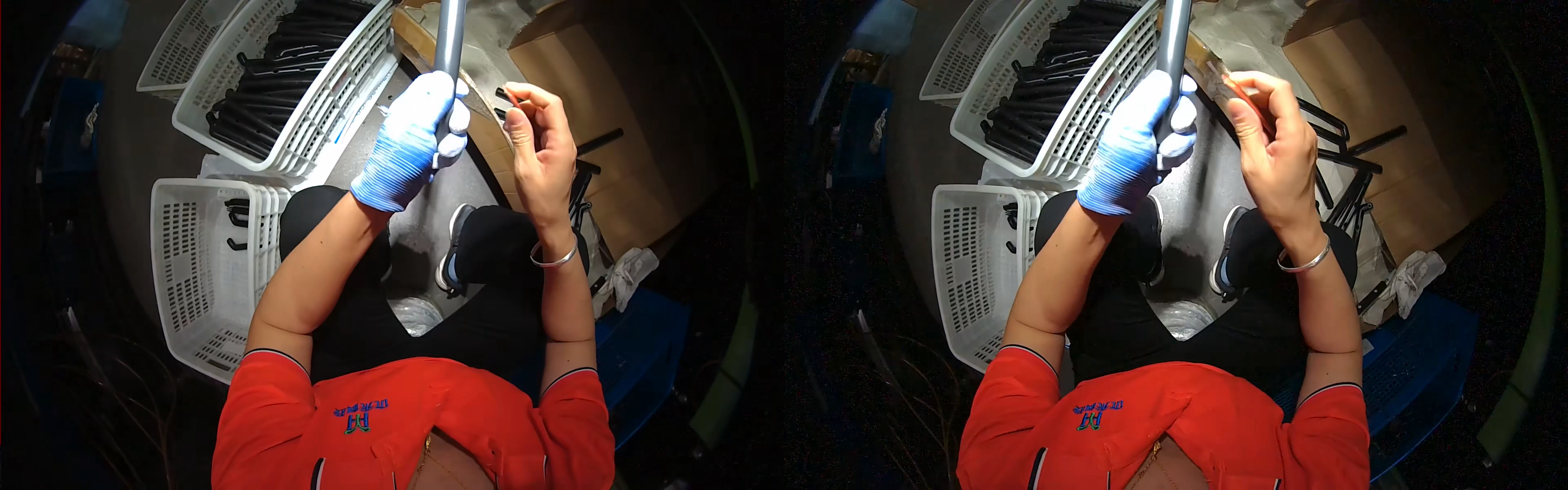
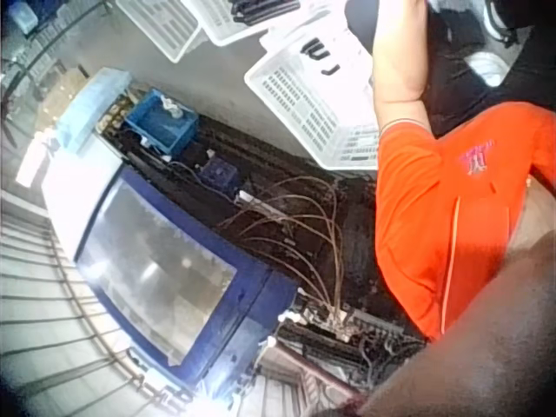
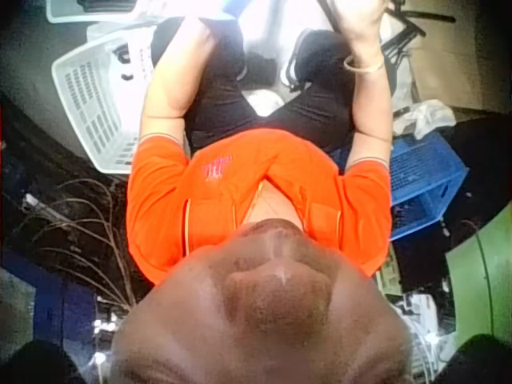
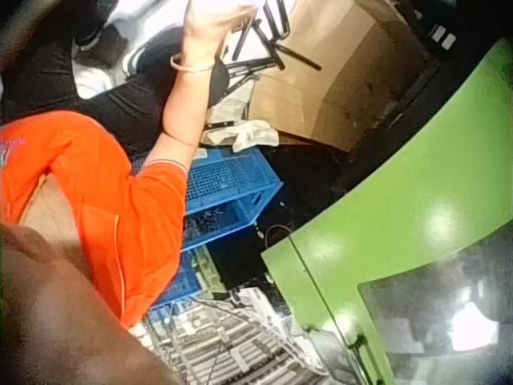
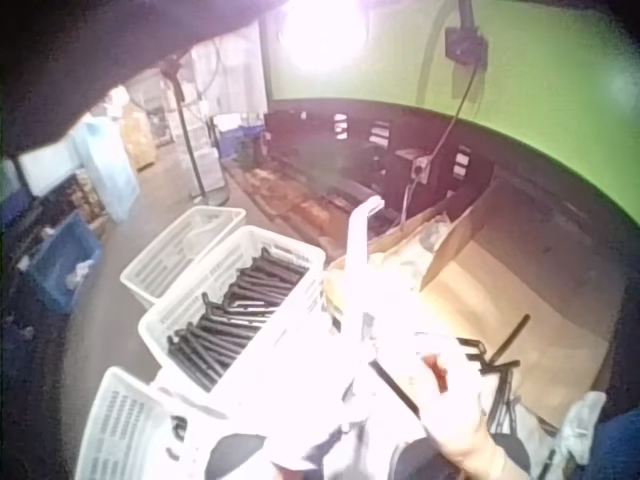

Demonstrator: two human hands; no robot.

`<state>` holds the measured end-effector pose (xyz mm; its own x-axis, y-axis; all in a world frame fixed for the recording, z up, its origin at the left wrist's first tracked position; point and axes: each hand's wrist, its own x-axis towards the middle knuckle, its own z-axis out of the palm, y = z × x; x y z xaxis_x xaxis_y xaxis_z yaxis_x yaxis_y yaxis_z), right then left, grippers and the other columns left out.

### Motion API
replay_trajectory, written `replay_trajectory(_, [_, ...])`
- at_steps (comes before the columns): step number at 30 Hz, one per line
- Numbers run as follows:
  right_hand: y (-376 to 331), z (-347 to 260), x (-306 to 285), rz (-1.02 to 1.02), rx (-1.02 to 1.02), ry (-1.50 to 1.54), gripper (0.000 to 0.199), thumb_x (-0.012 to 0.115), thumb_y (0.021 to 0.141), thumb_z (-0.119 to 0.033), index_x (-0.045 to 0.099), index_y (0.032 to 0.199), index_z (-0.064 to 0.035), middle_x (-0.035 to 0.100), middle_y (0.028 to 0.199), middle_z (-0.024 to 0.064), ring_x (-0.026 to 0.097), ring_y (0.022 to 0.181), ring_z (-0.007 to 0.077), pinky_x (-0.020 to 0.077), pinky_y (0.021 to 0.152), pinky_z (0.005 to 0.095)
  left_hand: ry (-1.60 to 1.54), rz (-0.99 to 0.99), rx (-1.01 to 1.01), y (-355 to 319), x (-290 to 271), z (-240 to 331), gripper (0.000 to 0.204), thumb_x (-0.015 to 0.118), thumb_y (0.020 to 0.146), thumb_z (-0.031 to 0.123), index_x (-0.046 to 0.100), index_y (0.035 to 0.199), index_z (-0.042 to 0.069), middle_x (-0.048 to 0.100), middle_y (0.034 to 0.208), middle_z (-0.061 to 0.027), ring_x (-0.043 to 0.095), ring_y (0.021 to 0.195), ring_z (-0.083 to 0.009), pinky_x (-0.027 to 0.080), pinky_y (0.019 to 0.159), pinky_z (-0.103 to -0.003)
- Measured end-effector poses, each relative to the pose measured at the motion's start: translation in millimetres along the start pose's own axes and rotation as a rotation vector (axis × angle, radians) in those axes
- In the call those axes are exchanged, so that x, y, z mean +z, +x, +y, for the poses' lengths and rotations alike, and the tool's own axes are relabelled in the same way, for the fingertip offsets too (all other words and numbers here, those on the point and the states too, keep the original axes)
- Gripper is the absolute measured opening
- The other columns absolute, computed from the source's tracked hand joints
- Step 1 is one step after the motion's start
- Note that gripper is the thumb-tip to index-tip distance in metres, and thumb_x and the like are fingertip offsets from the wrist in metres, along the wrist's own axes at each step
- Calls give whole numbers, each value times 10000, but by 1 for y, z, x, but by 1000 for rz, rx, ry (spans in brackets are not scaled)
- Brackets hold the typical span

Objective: Manually attaching caps and components to the ends of plastic tubes at an assembly station using a small precision tool.

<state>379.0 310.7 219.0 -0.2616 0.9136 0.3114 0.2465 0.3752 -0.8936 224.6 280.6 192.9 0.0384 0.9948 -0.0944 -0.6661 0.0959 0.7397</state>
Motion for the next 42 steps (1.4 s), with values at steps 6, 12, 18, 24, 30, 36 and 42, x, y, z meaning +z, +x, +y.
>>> replay_trajectory(6, [9,19,8,-23,91,251,285,576,928,-110,559,1170,39,611,947,34,559,836,70,443,765,200,-115,-77,-280,-1,3,-1,517,268,987,506,533,906,69,478,537,0,362,340,-82,282,319,-199])
replay_trajectory(12, [17,9,1,-208,256,523,354,581,929,-225,565,1184,21,656,908,54,615,838,99,475,780,215,681,-243,57,-8,19,1,395,318,999,424,459,924,63,484,530,-3,405,382,-62,327,379,-182])
replay_trajectory(18, [20,14,-8,-142,204,391,300,630,894,-157,573,1131,18,681,943,98,629,880,116,479,807,221,691,-177,-189,-8,20,5,315,576,895,217,455,1133,50,529,718,-10,485,594,-57,414,523,-214])
replay_trajectory(24, [16,16,-13,-356,168,475,391,667,853,-115,537,1193,26,633,1077,107,599,989,143,460,896,262,271,-281,-178,-7,10,2,313,582,888,170,441,1151,74,489,734,20,440,565,-41,355,492,-178])
replay_trajectory(30, [9,16,-18,-90,41,57,264,611,893,-97,543,1126,9,591,1109,105,559,972,137,434,876,251,152,-261,-246,-6,7,3,269,617,866,170,489,1075,58,474,707,18,399,527,-34,309,453,-179])
replay_trajectory(36, [2,3,-23,-147,-294,-331,81,584,885,-46,567,940,10,575,721,64,555,651,134,432,616,234,216,-178,-199,-6,7,10,269,661,844,184,505,1020,52,471,674,23,397,510,-39,298,446,-178])
replay_trajectory(42, [3,-5,-19,-123,-548,-391,117,660,773,9,579,855,-7,492,646,81,467,523,197,355,504,292,208,-171,-190,-8,6,12,335,683,837,194,515,1086,45,516,721,15,452,547,-36,334,457,-176])
